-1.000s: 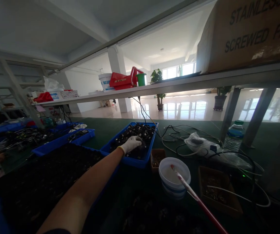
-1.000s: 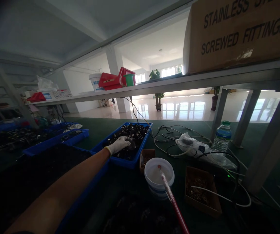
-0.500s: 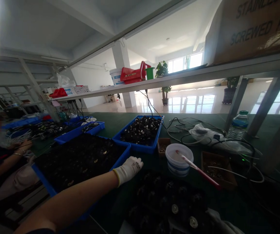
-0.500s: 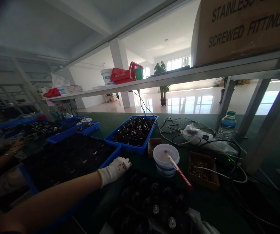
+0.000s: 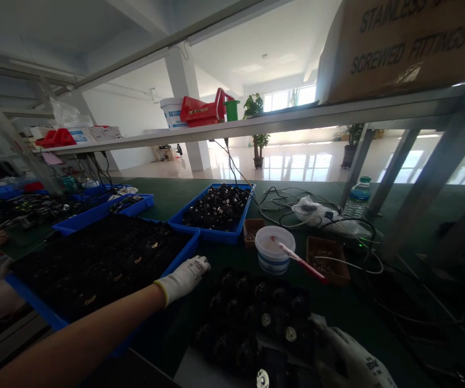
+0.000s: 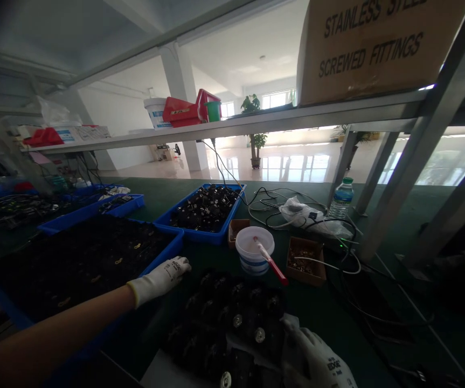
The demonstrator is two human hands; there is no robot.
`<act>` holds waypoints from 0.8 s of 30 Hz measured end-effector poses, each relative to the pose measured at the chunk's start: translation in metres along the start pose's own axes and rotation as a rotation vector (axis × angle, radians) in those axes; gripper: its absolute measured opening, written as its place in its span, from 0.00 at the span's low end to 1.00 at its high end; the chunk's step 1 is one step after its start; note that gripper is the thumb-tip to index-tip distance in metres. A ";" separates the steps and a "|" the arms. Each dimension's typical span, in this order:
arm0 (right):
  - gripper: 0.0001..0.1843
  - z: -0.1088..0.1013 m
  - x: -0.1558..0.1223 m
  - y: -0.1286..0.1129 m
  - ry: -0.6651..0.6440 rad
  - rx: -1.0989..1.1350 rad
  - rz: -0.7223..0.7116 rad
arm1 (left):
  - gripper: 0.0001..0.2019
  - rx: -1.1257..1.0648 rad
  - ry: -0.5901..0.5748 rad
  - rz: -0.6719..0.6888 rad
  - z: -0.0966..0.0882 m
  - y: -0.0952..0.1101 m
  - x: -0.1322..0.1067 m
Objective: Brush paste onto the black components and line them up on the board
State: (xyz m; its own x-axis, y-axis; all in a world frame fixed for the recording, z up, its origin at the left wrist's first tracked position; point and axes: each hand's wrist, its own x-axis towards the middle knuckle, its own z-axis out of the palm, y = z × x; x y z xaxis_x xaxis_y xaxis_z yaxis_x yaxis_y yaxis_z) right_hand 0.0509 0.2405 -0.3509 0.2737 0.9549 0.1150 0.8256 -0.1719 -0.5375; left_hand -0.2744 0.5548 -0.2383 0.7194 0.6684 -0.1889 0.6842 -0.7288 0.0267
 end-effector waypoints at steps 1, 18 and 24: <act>0.29 -0.001 0.000 -0.003 -0.014 0.005 0.008 | 0.16 -0.030 0.013 0.005 -0.001 -0.001 -0.001; 0.41 -0.038 0.057 -0.017 -0.091 0.453 0.338 | 0.11 -0.747 0.153 0.577 -0.021 0.143 0.006; 0.45 -0.039 0.067 -0.014 -0.141 0.505 0.228 | 0.10 -0.707 0.078 0.626 -0.012 0.171 0.035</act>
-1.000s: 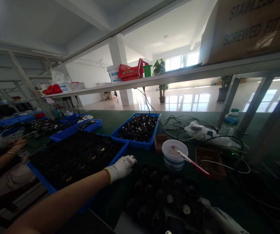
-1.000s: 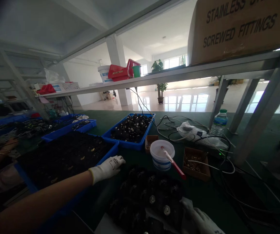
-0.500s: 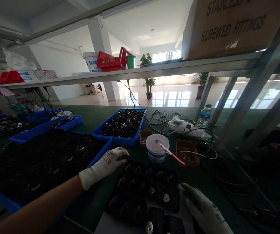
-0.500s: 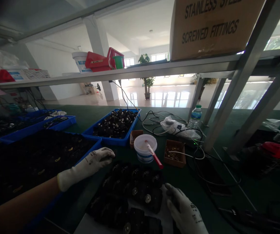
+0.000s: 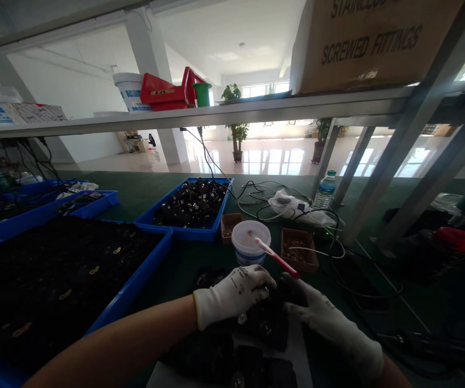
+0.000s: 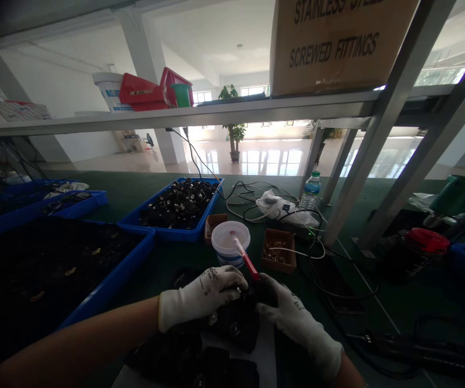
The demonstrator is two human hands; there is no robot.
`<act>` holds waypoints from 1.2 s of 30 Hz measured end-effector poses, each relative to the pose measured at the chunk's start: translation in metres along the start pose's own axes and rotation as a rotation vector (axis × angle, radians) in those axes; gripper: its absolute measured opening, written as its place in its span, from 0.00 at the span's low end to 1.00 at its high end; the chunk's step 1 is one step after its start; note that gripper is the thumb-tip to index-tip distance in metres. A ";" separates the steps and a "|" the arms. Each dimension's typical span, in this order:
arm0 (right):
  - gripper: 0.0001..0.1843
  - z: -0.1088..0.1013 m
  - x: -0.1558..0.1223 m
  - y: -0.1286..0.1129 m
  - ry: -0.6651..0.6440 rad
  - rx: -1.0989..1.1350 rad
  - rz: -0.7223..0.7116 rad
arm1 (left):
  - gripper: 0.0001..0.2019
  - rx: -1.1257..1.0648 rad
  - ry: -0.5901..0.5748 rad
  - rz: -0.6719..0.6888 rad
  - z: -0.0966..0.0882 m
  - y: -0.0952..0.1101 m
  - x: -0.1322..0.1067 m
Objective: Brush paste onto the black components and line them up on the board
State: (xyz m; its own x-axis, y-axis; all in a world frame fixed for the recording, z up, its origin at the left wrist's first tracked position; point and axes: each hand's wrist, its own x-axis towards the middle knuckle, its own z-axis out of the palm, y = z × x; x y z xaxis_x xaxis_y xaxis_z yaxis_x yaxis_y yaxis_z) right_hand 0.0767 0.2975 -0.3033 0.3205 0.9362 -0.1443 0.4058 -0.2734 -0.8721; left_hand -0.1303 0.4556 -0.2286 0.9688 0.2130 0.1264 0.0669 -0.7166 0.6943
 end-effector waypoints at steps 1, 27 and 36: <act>0.45 -0.001 0.001 -0.001 -0.006 -0.007 -0.005 | 0.10 -0.007 -0.004 -0.001 0.002 -0.002 0.004; 0.45 -0.009 0.008 0.006 -0.108 0.068 -0.090 | 0.10 0.181 -0.176 0.112 0.018 -0.023 0.021; 0.41 -0.010 0.010 0.011 -0.121 0.099 -0.155 | 0.08 0.067 -0.170 0.253 0.015 -0.030 0.022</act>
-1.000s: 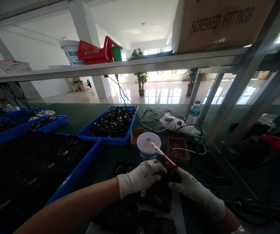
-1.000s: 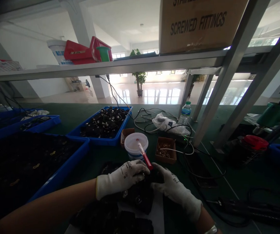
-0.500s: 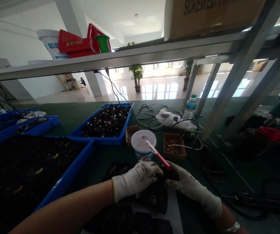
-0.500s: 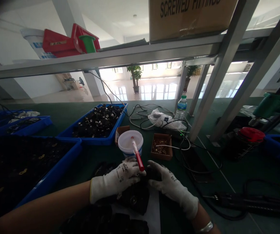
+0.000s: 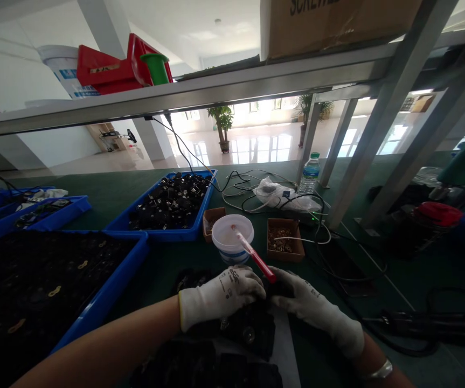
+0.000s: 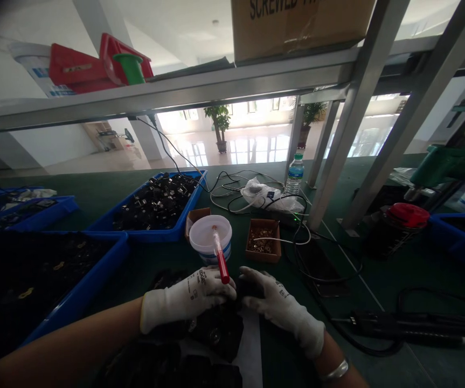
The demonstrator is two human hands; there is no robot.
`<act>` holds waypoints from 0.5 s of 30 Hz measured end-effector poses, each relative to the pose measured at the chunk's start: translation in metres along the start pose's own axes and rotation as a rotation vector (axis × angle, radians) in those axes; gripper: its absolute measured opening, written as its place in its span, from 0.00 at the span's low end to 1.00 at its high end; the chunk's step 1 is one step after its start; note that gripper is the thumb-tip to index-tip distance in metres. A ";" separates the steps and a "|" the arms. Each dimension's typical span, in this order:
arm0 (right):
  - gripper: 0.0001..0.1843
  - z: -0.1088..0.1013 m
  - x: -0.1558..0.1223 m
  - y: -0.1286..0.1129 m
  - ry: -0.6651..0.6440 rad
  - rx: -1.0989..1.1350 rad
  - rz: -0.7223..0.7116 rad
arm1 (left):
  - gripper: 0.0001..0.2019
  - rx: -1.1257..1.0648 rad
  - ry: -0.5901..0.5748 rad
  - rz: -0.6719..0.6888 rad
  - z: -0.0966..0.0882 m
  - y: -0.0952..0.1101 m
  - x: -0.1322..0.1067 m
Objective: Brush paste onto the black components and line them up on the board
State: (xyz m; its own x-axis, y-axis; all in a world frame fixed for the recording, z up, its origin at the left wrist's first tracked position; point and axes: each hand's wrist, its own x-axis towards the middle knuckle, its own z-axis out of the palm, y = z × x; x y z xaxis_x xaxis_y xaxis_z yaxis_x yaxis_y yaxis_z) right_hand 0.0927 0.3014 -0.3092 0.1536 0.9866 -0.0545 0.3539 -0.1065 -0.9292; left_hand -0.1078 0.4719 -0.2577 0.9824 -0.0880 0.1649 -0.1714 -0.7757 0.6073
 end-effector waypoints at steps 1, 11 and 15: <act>0.41 0.000 -0.001 -0.002 -0.003 -0.002 0.004 | 0.08 -0.012 0.000 -0.010 0.000 0.001 0.000; 0.38 0.001 -0.001 -0.007 -0.006 -0.034 -0.011 | 0.09 0.016 -0.059 0.005 0.003 -0.001 0.006; 0.38 0.001 0.000 0.000 -0.007 -0.053 -0.023 | 0.09 0.063 -0.119 -0.041 -0.001 0.007 0.009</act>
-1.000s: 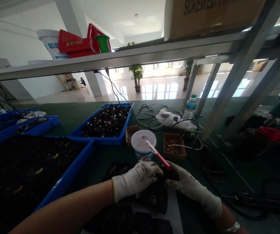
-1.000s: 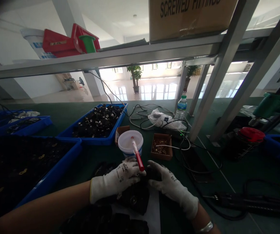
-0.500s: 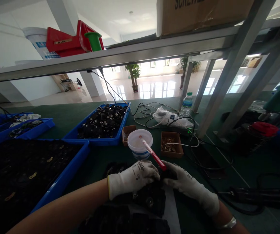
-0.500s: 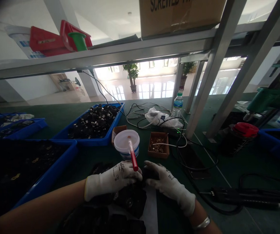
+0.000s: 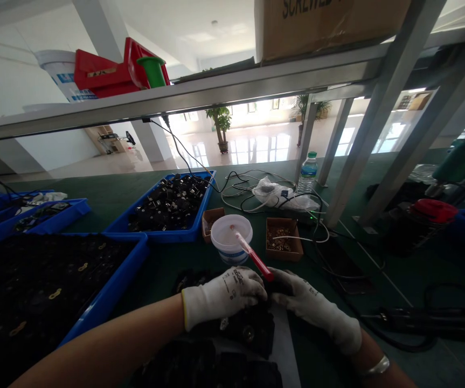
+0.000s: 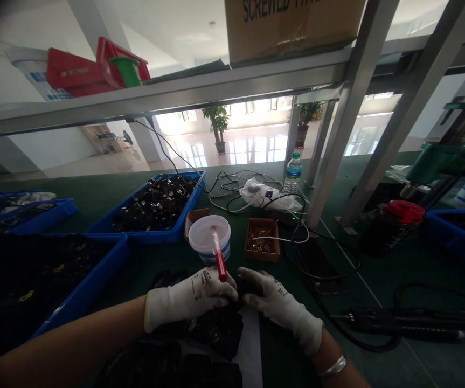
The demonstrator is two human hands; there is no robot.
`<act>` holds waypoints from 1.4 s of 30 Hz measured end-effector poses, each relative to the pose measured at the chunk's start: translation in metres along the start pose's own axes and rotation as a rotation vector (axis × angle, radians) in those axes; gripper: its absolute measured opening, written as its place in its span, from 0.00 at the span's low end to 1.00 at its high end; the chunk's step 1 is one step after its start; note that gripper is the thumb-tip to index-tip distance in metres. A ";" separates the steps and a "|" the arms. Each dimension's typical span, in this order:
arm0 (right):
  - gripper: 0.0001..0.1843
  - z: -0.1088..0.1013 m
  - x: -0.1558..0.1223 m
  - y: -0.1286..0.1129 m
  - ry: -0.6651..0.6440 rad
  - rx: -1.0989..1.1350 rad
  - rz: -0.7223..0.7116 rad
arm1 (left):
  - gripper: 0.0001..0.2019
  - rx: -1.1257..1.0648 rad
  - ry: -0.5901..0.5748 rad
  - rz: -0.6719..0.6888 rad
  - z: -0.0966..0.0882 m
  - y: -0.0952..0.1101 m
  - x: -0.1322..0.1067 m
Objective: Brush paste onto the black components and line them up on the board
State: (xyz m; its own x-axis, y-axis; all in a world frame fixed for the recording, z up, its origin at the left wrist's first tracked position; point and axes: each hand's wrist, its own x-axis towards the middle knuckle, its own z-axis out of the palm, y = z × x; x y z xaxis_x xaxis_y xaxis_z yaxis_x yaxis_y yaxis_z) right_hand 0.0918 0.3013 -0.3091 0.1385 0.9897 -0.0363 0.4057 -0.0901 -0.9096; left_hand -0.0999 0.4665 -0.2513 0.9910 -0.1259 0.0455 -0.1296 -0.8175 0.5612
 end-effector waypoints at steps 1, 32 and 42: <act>0.38 0.000 0.000 0.001 0.002 -0.007 -0.004 | 0.09 0.013 -0.017 -0.018 -0.002 0.003 0.001; 0.52 0.011 0.003 -0.012 0.110 -0.147 0.074 | 0.09 -0.075 0.122 -0.124 -0.004 0.007 0.004; 0.50 0.013 0.007 0.003 0.146 -0.139 -0.005 | 0.08 -0.003 0.105 -0.076 0.004 0.001 0.003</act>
State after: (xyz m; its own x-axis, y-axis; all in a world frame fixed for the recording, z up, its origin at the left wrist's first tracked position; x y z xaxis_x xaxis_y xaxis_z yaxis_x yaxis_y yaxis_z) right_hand 0.0824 0.3099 -0.3176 0.2618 0.9644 0.0378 0.5258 -0.1096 -0.8435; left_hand -0.0970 0.4627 -0.2536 0.9960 -0.0043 0.0892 -0.0544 -0.8206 0.5689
